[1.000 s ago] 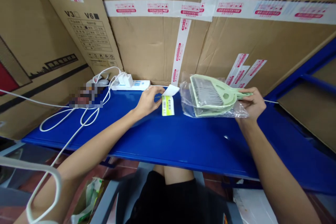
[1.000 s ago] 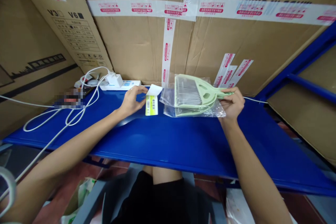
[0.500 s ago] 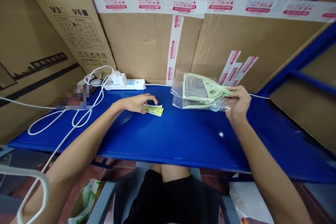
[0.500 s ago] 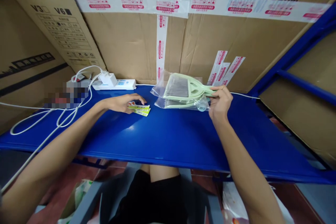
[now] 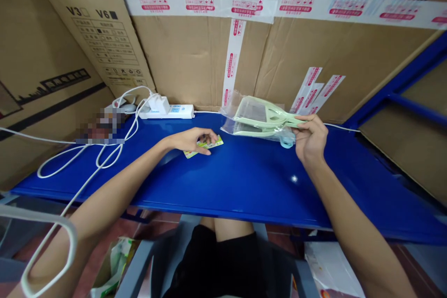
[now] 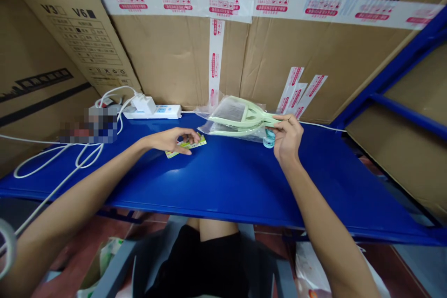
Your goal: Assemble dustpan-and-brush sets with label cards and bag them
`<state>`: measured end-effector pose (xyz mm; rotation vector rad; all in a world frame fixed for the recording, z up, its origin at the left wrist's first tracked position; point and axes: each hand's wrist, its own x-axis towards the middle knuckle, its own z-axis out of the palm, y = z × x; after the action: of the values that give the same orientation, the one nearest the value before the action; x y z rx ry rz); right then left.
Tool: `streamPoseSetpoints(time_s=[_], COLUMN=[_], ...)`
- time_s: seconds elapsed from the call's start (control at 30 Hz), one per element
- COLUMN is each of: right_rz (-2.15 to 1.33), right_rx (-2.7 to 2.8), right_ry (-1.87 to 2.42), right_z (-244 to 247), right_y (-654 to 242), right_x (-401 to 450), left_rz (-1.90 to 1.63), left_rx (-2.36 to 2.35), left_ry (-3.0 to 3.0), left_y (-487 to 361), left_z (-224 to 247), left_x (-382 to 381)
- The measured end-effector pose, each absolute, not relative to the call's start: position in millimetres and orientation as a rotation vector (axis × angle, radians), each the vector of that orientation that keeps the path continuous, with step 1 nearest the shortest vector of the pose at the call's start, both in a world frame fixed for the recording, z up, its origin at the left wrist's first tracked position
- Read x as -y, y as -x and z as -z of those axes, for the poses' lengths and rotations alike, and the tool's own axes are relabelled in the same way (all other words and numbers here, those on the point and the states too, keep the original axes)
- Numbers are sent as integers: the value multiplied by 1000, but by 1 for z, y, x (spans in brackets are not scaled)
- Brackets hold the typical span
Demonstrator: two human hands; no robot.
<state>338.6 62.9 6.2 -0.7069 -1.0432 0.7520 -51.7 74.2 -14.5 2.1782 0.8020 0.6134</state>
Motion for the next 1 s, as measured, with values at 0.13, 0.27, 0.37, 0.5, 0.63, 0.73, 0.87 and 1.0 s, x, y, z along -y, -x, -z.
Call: streamPoseSetpoints(time_s=[0.13, 0.27, 0.37, 0.5, 0.63, 0.73, 0.87, 1.0], right_rz=[-805, -753, -657, -631, -626, -654, -667, -657], right_rx=[1142, 1270, 1398, 1520, 1569, 1566, 1539, 1564], right_ry=[681, 694, 685, 665, 610, 592, 631, 599], right_z=[-8, 3, 12, 13, 10, 9, 13, 17], right_y=[-323, -309, -303, -296, -291, -289, -287, -286], right_x=[-53, -46, -44, -38, -33, -32, -31, -30], left_rz=[-1203, -1533, -1449, -1249, -1231, -1316, -1279, -1222], left_rx=[-776, -727, -781, -873, -824, -798, -774, -812], left_ry=[-1784, -1463, -1416, -1319, -1183, -1164, -1243, -1282], left_y=[41, 42, 38, 29, 28, 31, 31, 25], left_z=[8, 1, -1, 3, 2, -2, -3, 2], left_x=[-73, -73, -69, -63, -60, -60, -58, -55])
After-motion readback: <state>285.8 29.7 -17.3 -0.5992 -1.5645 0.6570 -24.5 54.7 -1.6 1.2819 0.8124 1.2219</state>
